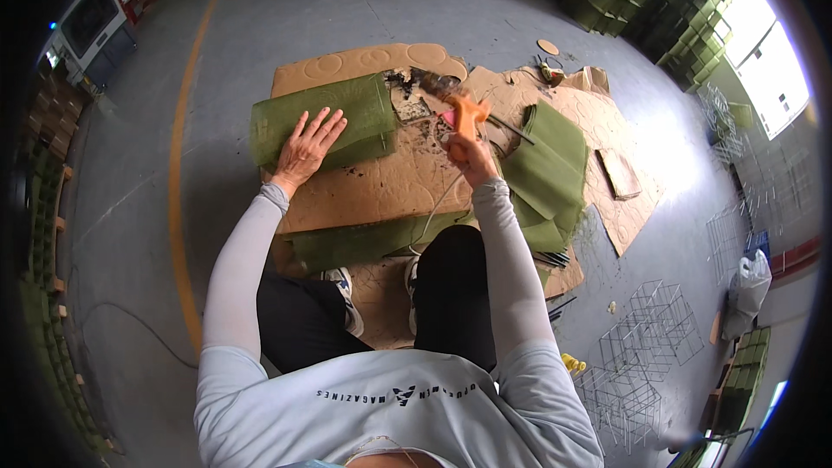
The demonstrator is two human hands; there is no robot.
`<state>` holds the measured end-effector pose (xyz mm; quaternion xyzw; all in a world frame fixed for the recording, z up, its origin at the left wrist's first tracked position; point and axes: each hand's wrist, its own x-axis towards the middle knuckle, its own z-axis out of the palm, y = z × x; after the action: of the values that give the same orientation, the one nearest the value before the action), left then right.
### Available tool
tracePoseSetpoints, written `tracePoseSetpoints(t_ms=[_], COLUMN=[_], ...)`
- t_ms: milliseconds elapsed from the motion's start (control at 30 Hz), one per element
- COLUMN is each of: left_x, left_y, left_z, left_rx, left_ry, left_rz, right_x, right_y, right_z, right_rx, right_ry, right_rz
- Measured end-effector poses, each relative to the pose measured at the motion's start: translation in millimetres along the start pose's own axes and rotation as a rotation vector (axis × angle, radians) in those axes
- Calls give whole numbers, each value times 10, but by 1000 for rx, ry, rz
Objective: Assembling a wire frame and green fabric cover into a storage bin using a hot glue gun.
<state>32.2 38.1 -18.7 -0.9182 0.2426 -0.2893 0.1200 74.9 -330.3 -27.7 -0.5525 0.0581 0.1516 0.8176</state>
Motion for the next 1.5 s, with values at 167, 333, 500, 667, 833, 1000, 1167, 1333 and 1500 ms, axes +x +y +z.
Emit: tracePoseSetpoints(t_ms=[167,333,500,667,833,1000,1167,1333,1500], left_x=[-73,-2,-33,57,39,42,47,37,22], left_y=[-21,-2,-40,-164,-344,-379,-425,-482,-481], left_z=[4,-54,-150,-267,-198,-186,-151,-98,-61], left_rx=[-33,-219,-589,-1140,-1422,-1487,-1558,-1652,-1674], left_ry=[39,169,220,191,168,149,145,132,141], left_rz=[29,49,-184,-492,-575,-627,-632,-647,-663], right_x=[-234,-15,-631,-1070,-1109,-970,-925,-882,-848], right_y=[-341,-512,49,872,1045,1143,1219,1227,1255], right_z=[515,423,554,519,1009,1388,1551,1632,1669], right_rx=[249,561,288,331,142,173,223,148,155], right_ry=[-125,-183,-140,-154,-287,-374,-358,-326,-316], right_rz=[-307,-342,-338,-204,-131,-136,-108,-91,-82])
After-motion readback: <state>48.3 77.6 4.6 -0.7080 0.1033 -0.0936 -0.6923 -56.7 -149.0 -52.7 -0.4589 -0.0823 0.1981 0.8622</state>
